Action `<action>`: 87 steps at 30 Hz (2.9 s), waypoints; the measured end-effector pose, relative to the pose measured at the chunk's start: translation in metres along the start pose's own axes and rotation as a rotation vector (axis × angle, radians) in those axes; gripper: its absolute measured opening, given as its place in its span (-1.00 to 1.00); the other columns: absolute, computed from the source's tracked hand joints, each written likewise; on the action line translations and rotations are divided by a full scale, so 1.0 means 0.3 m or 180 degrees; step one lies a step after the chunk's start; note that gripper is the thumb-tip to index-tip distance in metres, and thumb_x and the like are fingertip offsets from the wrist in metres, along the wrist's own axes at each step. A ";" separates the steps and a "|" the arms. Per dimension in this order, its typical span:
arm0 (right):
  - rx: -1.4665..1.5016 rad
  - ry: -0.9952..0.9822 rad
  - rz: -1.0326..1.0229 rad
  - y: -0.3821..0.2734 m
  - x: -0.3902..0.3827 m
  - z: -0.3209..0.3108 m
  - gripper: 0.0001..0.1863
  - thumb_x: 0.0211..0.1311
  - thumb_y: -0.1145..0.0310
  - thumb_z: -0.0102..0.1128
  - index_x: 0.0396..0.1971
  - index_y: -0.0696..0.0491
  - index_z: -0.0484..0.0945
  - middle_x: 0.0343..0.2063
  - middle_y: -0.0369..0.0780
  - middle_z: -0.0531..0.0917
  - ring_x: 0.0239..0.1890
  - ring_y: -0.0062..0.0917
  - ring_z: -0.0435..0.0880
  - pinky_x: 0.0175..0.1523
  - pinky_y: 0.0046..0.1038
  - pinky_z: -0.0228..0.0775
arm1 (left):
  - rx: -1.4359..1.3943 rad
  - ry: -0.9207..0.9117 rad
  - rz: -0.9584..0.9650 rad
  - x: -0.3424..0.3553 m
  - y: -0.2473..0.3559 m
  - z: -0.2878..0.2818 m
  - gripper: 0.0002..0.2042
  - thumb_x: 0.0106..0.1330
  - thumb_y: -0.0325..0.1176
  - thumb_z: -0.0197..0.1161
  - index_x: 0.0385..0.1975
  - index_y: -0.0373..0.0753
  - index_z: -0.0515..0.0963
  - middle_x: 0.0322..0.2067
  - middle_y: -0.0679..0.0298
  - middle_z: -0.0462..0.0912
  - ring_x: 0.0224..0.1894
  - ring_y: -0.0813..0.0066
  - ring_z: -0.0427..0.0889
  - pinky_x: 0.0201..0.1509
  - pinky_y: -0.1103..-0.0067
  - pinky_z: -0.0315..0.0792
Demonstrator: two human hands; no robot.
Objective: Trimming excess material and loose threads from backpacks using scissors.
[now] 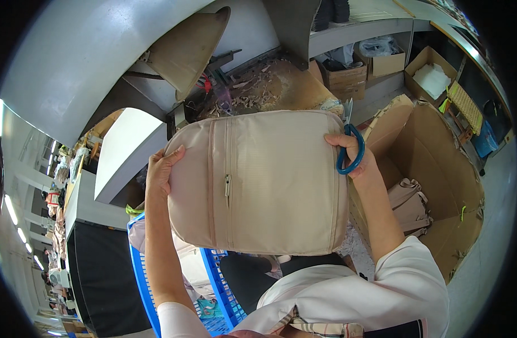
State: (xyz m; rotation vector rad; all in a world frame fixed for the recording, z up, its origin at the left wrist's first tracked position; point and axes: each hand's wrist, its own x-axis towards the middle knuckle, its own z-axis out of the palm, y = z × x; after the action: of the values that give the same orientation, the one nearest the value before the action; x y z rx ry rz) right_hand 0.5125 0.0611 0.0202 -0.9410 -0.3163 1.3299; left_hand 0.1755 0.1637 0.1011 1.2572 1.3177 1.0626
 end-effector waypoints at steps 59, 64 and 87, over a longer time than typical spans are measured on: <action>-0.1361 -0.0761 -0.1178 0.275 -0.102 0.168 -0.51 -0.22 0.58 0.20 -0.15 0.08 0.37 -0.52 -0.39 0.43 -0.42 -0.73 0.37 -0.24 -0.70 0.23 | -0.4037 0.0073 0.0744 -0.568 -0.561 -0.175 -0.47 0.00 -0.20 0.27 -0.01 -0.24 0.33 -0.01 0.24 0.39 0.05 0.31 0.31 0.19 0.30 0.09; -0.1059 -0.0700 -0.1163 0.224 -0.036 0.187 -0.51 -0.25 0.62 0.19 -0.17 0.09 0.38 -0.50 -0.38 0.43 -0.42 -0.74 0.38 -0.27 -0.71 0.25 | -0.4335 0.0180 0.0448 -0.506 -0.589 -0.141 -0.47 0.01 -0.25 0.26 0.01 -0.23 0.31 0.01 0.23 0.37 0.07 0.28 0.27 0.20 0.27 0.07; -0.1158 -0.0688 -0.0883 0.165 0.122 0.232 -0.49 -0.35 0.70 0.21 -0.23 0.08 0.40 -0.46 -0.34 0.43 -0.50 -0.69 0.42 -0.38 -0.64 0.34 | -0.4048 0.0498 0.0247 -0.404 -0.605 -0.076 -0.38 0.11 -0.14 0.12 0.12 -0.31 0.09 0.14 0.10 0.14 0.18 0.11 0.06 0.25 0.20 -0.11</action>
State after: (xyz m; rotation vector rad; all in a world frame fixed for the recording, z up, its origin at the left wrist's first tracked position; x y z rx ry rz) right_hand 0.4407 0.1201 0.0154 -1.0110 -0.8475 1.1365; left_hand 0.1261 0.0294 -0.0654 0.2503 0.4382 1.6576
